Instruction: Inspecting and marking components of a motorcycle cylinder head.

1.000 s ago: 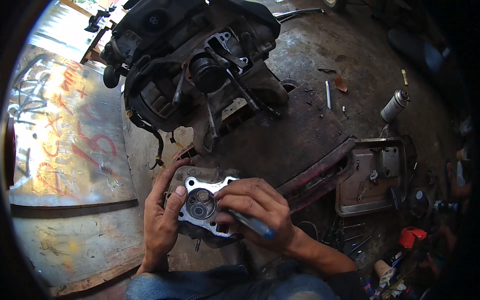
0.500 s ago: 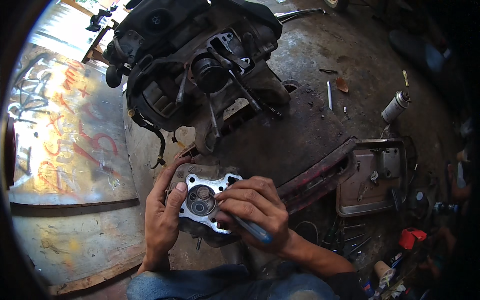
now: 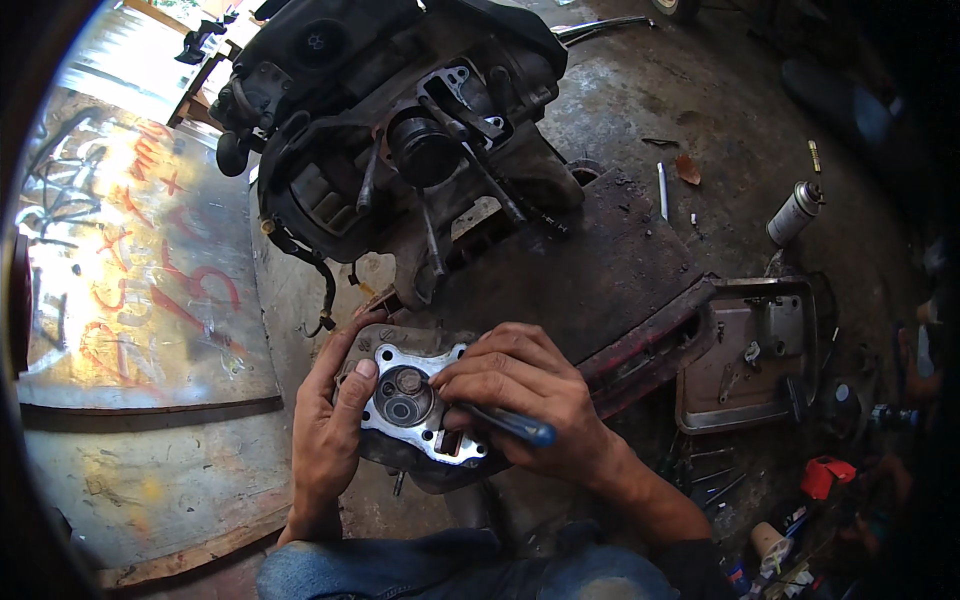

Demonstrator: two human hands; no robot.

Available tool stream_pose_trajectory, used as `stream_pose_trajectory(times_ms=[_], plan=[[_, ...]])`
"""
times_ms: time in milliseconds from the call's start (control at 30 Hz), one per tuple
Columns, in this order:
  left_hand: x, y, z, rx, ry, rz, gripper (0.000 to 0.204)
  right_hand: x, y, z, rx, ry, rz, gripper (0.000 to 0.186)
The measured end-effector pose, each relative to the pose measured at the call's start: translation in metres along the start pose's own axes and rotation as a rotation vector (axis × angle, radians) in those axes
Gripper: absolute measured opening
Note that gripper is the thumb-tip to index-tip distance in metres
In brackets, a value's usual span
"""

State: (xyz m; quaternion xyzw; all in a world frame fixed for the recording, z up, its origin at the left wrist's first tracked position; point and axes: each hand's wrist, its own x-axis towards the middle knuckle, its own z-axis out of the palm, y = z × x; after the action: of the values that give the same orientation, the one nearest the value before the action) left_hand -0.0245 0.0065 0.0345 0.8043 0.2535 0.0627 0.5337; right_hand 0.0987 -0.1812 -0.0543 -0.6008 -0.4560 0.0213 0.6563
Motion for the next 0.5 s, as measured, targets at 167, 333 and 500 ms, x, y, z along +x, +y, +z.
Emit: stream_pose_trajectory(times_ms=[167, 333, 500], plan=[[0.001, -0.003, -0.002, 0.031, -0.007, 0.023, 0.045, -0.002, -0.002, -0.001, 0.017, -0.068, 0.042, 0.024], [0.004, -0.005, -0.001, 0.009, -0.017, 0.026, 0.044, -0.007, -0.003, 0.011, -0.055, 0.018, -0.063, 0.025], [0.006, 0.0, -0.009, 0.004, -0.026, -0.006, 0.042, -0.003, -0.004, 0.015, -0.122, -0.047, -0.166, 0.024]])
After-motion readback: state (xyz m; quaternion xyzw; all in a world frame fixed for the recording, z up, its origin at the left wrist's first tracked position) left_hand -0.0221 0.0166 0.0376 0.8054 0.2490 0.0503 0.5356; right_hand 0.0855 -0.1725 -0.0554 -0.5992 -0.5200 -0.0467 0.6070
